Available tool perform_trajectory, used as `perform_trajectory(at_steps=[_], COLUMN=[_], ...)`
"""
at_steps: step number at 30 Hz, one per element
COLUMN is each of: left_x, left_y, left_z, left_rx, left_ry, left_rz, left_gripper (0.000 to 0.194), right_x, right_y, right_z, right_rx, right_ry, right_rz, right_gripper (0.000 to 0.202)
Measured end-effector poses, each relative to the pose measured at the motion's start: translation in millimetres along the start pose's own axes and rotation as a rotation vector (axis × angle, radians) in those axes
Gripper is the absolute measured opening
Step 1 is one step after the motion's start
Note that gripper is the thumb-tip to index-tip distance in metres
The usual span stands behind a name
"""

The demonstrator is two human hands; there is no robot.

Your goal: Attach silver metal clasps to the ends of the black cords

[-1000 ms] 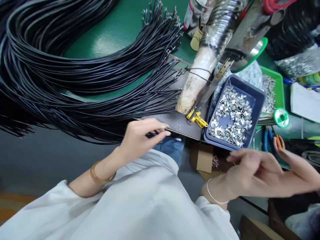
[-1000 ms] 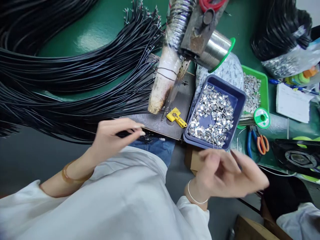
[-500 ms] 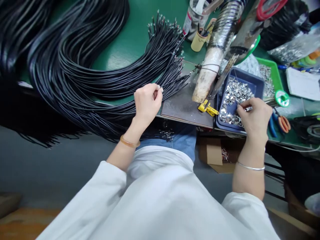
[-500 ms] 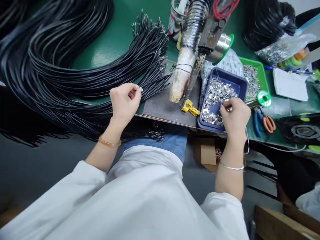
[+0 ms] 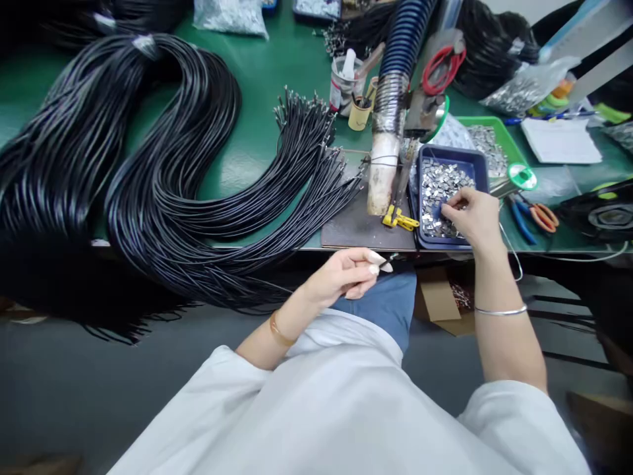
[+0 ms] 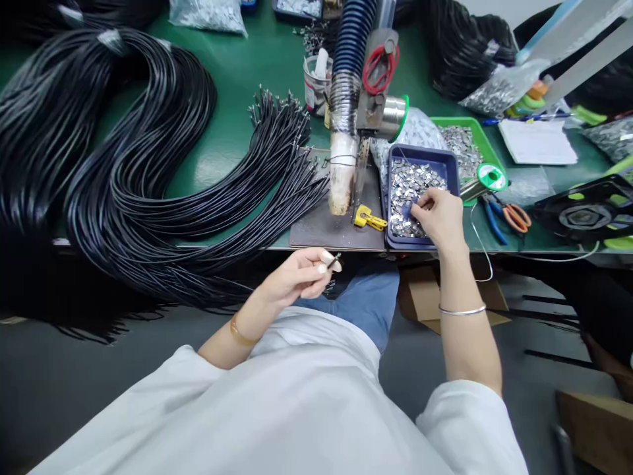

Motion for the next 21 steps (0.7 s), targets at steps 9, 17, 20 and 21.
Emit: perform_trajectory(at_steps=[9,17,20,21], left_x=[30,26,26,27], left_y=[-9.8,-6.2,-5.2,-4.2], left_z=[-1,-6,-5,-5], left_rx=[0.114,0.247,0.282,0.296], left_ry=[0.216,0.34,0.328,0.319], left_rz=[-0.484,-0.681,-0.652,-0.634], left_gripper=[0.035,0.032,0.037,0.039], right_x=[-37,-86,-89,-90], right_y=[-21,-5,13,16], right_z=[31,94,99,99], right_rx=[0.857,1.085,1.165,1.181], right_ry=[-0.1,-0.257,-0.24,-0.229], right_rz=[-0.048,0.046,0.107,0.112], right_gripper=[0.016,0.007,0.005,0.005])
Point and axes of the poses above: each hand's wrist, its own x-axis towards the middle knuckle, its own y-axis out of the palm, z = x × y, the point moved 8 cm from there along x, towards the middle knuckle, and after that the axes turned 9 degrees about -y, right-handed, at the moved point
